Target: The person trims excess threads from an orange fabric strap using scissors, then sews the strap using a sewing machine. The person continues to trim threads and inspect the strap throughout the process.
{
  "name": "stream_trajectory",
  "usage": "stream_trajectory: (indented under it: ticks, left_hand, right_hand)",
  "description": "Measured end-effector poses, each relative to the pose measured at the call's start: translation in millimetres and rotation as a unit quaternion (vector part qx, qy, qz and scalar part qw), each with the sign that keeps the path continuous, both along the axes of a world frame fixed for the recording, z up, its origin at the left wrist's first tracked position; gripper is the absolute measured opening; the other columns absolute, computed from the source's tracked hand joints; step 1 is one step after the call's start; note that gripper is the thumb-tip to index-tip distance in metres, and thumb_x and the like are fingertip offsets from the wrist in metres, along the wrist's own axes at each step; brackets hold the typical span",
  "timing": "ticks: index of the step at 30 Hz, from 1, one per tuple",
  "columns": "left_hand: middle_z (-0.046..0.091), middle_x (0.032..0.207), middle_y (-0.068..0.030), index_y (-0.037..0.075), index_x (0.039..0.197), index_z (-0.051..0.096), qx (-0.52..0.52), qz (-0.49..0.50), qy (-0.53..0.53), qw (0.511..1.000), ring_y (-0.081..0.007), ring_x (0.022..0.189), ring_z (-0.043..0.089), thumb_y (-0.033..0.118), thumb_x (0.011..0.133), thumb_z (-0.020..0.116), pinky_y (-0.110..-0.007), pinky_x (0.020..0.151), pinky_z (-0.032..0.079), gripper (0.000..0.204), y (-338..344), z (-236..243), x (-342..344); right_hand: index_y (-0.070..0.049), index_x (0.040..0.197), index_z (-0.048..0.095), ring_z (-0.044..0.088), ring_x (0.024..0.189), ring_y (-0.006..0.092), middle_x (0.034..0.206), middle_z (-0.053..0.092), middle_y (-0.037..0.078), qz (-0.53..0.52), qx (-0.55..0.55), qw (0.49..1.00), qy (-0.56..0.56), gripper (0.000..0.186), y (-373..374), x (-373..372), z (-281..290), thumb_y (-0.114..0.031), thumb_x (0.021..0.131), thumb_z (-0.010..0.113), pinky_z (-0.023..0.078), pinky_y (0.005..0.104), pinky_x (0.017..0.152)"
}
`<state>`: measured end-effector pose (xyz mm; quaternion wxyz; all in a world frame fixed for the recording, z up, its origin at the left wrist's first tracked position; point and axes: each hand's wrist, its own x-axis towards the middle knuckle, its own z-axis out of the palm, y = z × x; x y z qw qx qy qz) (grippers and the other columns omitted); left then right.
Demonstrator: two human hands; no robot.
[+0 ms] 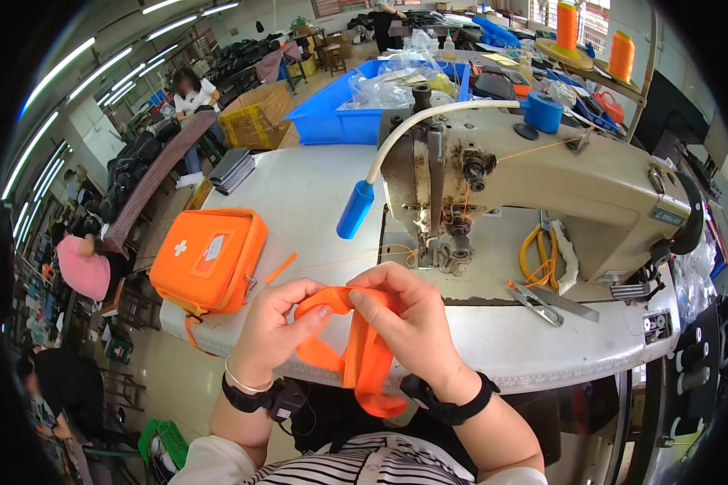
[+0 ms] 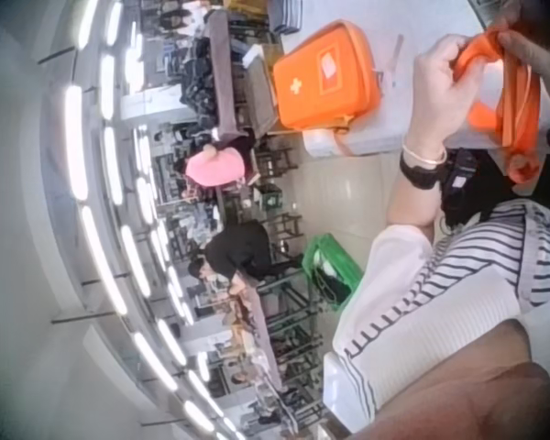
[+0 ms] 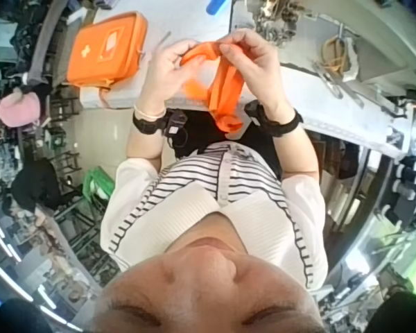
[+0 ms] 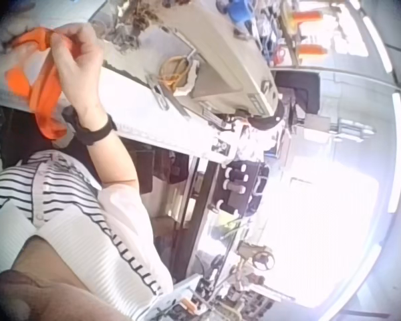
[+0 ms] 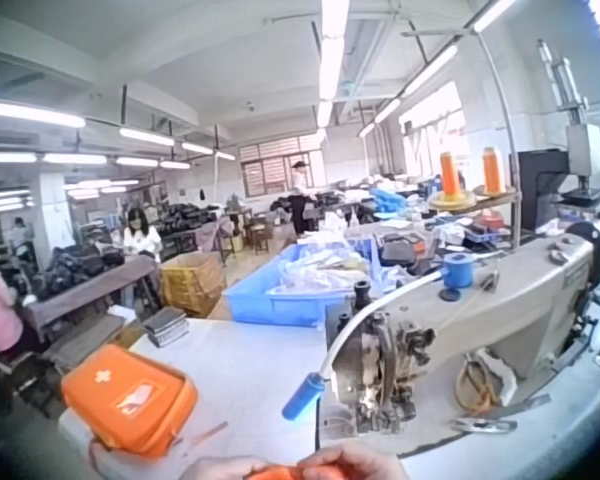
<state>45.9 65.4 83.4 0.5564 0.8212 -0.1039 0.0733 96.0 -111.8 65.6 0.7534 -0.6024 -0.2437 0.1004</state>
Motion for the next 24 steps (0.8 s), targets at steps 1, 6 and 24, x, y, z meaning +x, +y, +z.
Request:
stream_trajectory:
  ticks: [1,6,24]
  left_hand:
    - [0.051,0.067,0.0012,-0.002,0.095,0.061,-0.004,0.0,0.015,1.0,-0.0059,0.062,0.043,0.007,0.084,0.059,-0.021,0.059,0.038,0.015,1,1,-1]
    - [0.046,0.065,0.0026,-0.002,0.094,0.061,-0.031,-0.006,0.072,0.997,-0.0049,0.062,0.041,0.008,0.084,0.057,-0.021,0.057,0.035,0.014,4,5,-5]
    - [0.058,0.078,-0.0023,-0.004,0.091,0.06,-0.148,0.015,-0.005,0.989,-0.0072,0.071,0.053,0.005,0.085,0.061,-0.021,0.065,0.043,0.011,-9,-15,-4]
  right_hand:
    - [0.001,0.09,0.057,0.054,0.075,0.0049,0.082,0.062,0.002,0.0,-0.002,1.0,-0.002,0.006,0,0,0,-0.004,0.088,0.056,0.044,0.0198,0.068]
    - [0.002,0.091,0.058,0.054,0.076,0.0048,0.082,0.062,0.002,0.012,0.001,1.0,0.029,0.01,-3,0,-3,-0.008,0.088,0.059,0.044,0.0196,0.069]
    - [-0.008,0.08,0.06,0.048,0.078,0.0247,0.084,0.052,0.005,-0.249,-0.146,0.876,-0.386,0.02,9,-3,-5,0.002,0.066,0.069,0.041,0.0324,0.068]
